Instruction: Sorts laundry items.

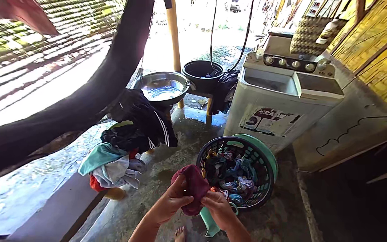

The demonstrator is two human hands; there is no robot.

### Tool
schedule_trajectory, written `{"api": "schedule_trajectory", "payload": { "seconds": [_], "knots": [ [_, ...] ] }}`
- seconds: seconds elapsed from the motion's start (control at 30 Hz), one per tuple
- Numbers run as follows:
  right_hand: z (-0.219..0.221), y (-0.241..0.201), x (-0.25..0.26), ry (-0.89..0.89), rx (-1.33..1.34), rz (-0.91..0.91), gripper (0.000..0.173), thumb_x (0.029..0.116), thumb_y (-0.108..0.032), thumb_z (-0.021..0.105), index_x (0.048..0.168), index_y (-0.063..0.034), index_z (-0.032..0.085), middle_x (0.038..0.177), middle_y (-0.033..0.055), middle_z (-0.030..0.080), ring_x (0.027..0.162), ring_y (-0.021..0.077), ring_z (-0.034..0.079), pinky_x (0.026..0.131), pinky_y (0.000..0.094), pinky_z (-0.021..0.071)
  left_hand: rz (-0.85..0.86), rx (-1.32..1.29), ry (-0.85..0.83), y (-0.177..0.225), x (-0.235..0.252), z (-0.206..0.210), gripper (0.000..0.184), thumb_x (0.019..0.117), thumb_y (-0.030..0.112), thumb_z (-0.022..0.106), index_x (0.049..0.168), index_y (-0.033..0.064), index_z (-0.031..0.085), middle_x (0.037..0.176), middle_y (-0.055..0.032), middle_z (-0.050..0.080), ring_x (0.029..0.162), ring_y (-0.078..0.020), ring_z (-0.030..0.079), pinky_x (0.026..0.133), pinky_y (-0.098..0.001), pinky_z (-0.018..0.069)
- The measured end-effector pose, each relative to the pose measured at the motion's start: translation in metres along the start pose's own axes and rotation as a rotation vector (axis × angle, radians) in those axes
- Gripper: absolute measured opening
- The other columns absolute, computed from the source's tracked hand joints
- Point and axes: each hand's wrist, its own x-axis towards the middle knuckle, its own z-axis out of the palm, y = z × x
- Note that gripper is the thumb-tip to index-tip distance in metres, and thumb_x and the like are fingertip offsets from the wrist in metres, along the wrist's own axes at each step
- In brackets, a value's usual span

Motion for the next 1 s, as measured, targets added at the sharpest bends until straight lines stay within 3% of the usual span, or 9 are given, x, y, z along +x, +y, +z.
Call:
{"api": "schedule_trajectory", "payload": {
  "seconds": [0.07, 0.2, 0.3, 0.43, 0.57, 0.63, 0.7, 0.87, 1.0],
  "knots": [
    [0.013, 0.005, 0.004, 0.222, 0.155, -0.008, 0.017, 0.0960, 0.001, 0.055, 0.084, -0.0046, 0.067, 0.082, 0.0036, 0.072, 0.078, 0.0117, 0.070, 0.082, 0.0319, 0.0593, -0.013, 0.053, 0.203, -0.009, -0.003, 0.002, 0.072, 0.0900, -0.011, 0.056, 0.153, 0.0060, 0.025, 0.123, -0.0079, 0.070, 0.110, -0.0191, 0.071, 0.098, -0.0379, 0.0581],
    [0.021, 0.017, 0.007, 0.458, 0.194, 0.030, 0.016, 0.0999, 0.001, 0.055, 0.086, -0.0039, 0.062, 0.079, 0.0039, 0.068, 0.072, 0.0115, 0.066, 0.073, 0.0301, 0.0574, -0.100, 0.117, 0.751, -0.035, -0.008, 0.005, 0.043, 0.0898, -0.012, 0.061, 0.130, -0.0025, 0.049, 0.098, -0.0094, 0.074, 0.084, -0.0141, 0.073, 0.078, -0.0298, 0.0619],
    [0.025, 0.027, 0.005, 0.423, 0.121, 0.063, 0.010, 0.0994, 0.002, 0.056, 0.092, -0.0005, 0.063, 0.084, 0.0050, 0.069, 0.077, 0.0119, 0.067, 0.077, 0.0308, 0.0580, -0.098, 0.104, 0.961, -0.057, -0.018, 0.006, 0.038, 0.0885, -0.012, 0.066, 0.117, 0.0003, 0.044, 0.085, -0.0063, 0.070, 0.074, -0.0093, 0.070, 0.072, -0.0256, 0.0595],
    [0.026, 0.031, 0.000, 0.266, 0.027, 0.121, 0.010, 0.0977, 0.002, 0.058, 0.092, -0.0018, 0.064, 0.082, 0.0008, 0.068, 0.077, 0.0071, 0.065, 0.077, 0.0265, 0.0565, -0.061, 0.565, 0.748, -0.075, -0.047, -0.009, 0.033, 0.0848, 0.005, 0.070, 0.118, -0.0012, 0.069, 0.096, -0.0025, 0.075, 0.091, -0.0097, 0.071, 0.087, -0.0303, 0.0581],
    [-0.009, 0.011, 0.010, -0.138, -0.385, 0.195, 0.012, 0.0993, -0.009, 0.060, 0.094, 0.0001, 0.067, 0.082, -0.0016, 0.067, 0.078, 0.0033, 0.063, 0.079, 0.0263, 0.0537, 0.016, 1.008, 0.621, -0.066, -0.071, -0.015, 0.014, 0.0889, 0.015, 0.069, 0.096, 0.0062, 0.078, 0.107, -0.0136, 0.070, 0.109, -0.0368, 0.060, 0.096, -0.0575, 0.0440],
    [-0.035, -0.008, 0.030, -0.140, -0.714, 0.197, 0.023, 0.1011, -0.015, 0.061, 0.108, 0.0037, 0.072, 0.094, 0.0091, 0.073, 0.087, 0.0124, 0.068, 0.086, 0.0352, 0.0557, 0.072, 0.952, 0.594, -0.062, -0.081, -0.018, 0.015, 0.0912, 0.012, 0.063, 0.099, 0.0035, 0.073, 0.116, -0.0111, 0.070, 0.116, -0.0292, 0.061, 0.103, -0.0508, 0.0450],
    [-0.059, -0.020, 0.061, 0.023, -1.106, 0.264, 0.025, 0.1017, -0.019, 0.060, 0.115, -0.0017, 0.072, 0.108, 0.0145, 0.074, 0.101, 0.0240, 0.070, 0.094, 0.0449, 0.0538, 0.070, 0.785, 0.618, -0.057, -0.089, -0.016, 0.016, 0.0950, 0.008, 0.056, 0.106, 0.0012, 0.066, 0.106, -0.0005, 0.072, 0.101, -0.0051, 0.067, 0.093, -0.0272, 0.0553],
    [-0.125, 0.023, 0.115, -0.087, -1.815, 0.587, 0.043, 0.0956, -0.014, 0.065, 0.138, -0.0074, 0.061, 0.151, 0.0187, 0.047, 0.143, 0.0429, 0.038, 0.108, 0.0632, 0.0385, 0.149, 0.574, 0.721, -0.056, -0.099, -0.013, 0.016, 0.0975, 0.002, 0.048, 0.112, -0.0014, 0.054, 0.093, 0.0066, 0.065, 0.083, 0.0070, 0.063, 0.079, -0.0149, 0.0549],
    [-0.136, 0.000, 0.117, 0.216, -1.725, 0.108, 0.028, 0.1020, -0.010, 0.052, 0.119, 0.0027, 0.071, 0.128, 0.0241, 0.066, 0.131, 0.0431, 0.055, 0.109, 0.0606, 0.0397, 0.190, 0.577, 0.786, -0.052, -0.109, -0.019, 0.017, 0.0992, 0.001, 0.044, 0.113, 0.0008, 0.053, 0.092, 0.0095, 0.065, 0.083, 0.0082, 0.063, 0.079, -0.0141, 0.0547]
  ]
}}
